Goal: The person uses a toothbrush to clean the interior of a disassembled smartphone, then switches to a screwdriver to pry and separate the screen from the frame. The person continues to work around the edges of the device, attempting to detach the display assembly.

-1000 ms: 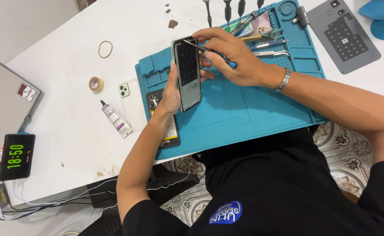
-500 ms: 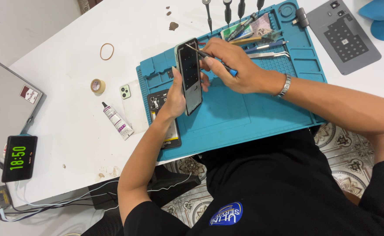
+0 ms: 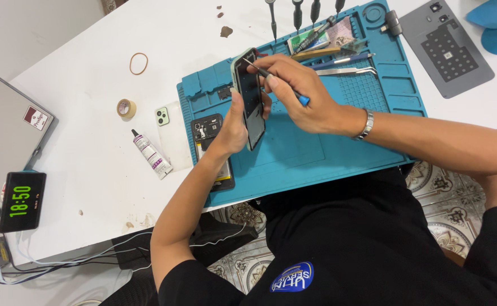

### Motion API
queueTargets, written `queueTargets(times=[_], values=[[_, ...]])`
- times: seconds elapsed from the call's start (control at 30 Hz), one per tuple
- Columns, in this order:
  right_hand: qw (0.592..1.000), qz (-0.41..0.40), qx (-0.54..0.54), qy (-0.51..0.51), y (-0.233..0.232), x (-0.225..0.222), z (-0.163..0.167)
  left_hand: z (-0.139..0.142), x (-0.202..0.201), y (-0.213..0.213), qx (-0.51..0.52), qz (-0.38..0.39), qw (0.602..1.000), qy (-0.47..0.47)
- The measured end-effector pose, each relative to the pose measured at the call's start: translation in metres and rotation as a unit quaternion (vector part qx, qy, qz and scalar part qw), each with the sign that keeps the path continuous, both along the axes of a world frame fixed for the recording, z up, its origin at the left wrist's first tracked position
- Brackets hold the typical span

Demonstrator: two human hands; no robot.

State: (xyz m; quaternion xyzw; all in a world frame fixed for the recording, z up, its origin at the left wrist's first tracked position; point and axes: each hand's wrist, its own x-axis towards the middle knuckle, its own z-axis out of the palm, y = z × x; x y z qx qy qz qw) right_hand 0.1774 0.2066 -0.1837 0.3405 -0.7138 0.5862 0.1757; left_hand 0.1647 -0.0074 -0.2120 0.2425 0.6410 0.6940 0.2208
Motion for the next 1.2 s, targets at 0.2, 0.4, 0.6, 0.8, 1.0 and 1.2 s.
queueTargets(times=[0.2, 0.4, 0.6, 0.8, 1.0, 1.2], values=[[0.997, 0.019, -0.019, -0.072, -0.007, 0.019, 0.007, -0.014, -0.001, -0.003, -0.016, 0.009, 0.998, 0.058], [0.997, 0.041, -0.025, -0.059, -0.006, 0.016, 0.005, -0.016, -0.003, -0.008, -0.032, 0.016, 0.999, 0.016], [0.998, 0.014, -0.041, -0.042, -0.008, 0.005, -0.003, -0.015, -0.007, -0.009, -0.021, 0.013, 0.999, -0.029], [0.999, -0.015, -0.018, -0.036, -0.008, 0.005, -0.002, -0.016, -0.005, -0.011, -0.042, 0.008, 0.999, -0.008], [0.999, -0.023, -0.018, -0.023, -0.009, 0.008, 0.001, -0.016, -0.004, -0.012, -0.039, 0.007, 0.999, 0.003], [0.999, -0.021, -0.027, -0.024, -0.01, 0.007, 0.001, -0.016, -0.005, -0.012, -0.034, 0.004, 0.999, -0.011]])
